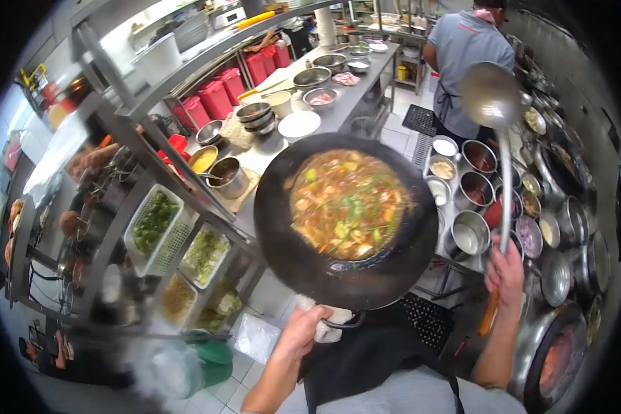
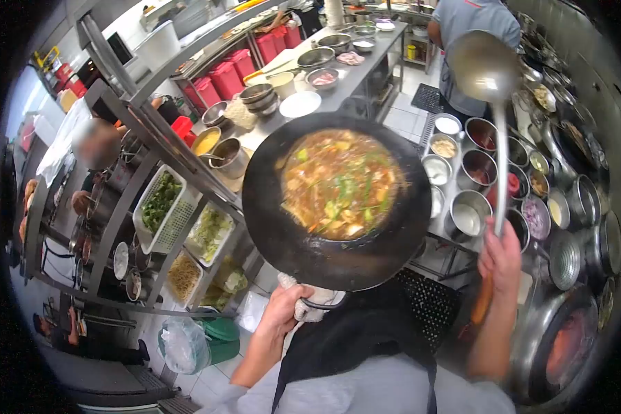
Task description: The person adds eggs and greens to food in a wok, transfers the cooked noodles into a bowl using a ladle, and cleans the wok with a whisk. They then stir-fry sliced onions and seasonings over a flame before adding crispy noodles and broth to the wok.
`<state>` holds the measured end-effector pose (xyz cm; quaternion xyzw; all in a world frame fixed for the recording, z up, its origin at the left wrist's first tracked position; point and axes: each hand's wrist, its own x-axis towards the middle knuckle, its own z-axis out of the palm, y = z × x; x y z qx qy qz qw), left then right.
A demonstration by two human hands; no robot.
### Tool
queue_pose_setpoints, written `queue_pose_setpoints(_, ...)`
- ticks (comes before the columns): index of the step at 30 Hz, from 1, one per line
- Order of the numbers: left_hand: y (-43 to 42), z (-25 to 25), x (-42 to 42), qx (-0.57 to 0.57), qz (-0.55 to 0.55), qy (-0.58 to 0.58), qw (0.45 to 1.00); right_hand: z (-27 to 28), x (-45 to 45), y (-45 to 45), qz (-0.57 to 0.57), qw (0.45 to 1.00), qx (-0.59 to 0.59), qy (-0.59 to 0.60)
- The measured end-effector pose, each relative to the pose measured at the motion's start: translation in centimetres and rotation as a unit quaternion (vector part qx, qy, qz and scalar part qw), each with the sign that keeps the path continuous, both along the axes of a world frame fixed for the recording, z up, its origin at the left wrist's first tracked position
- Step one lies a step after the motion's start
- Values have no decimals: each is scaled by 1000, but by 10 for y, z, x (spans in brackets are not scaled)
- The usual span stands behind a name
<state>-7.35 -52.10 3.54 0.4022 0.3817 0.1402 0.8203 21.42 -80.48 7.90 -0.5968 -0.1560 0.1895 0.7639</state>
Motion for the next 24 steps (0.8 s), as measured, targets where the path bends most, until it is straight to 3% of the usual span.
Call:
queue_pose_setpoints(7,40,-54,-28,-55,179,53,981,-26,85,214,229,971,-56,-36)
queue_pose_setpoints(9,43,-74,-27,-48,236,35,970,-21,104,275,260,949,-147,-104)
queue_pose_setpoints(11,43,-90,-22,-49,280,20,959,-62,148,340,265,896,-256,-248)
queue_pose_setpoints(15,25,-95,3,-90,368,20,925,-90,173,436,249,811,-312,-428)
queue_pose_setpoints(18,14,-112,22,-114,406,11,907,-100,189,471,305,791,-353,-396)
queue_pose_setpoints(24,6,-95,70,-136,436,0,890,-82,191,467,393,790,-333,-333)
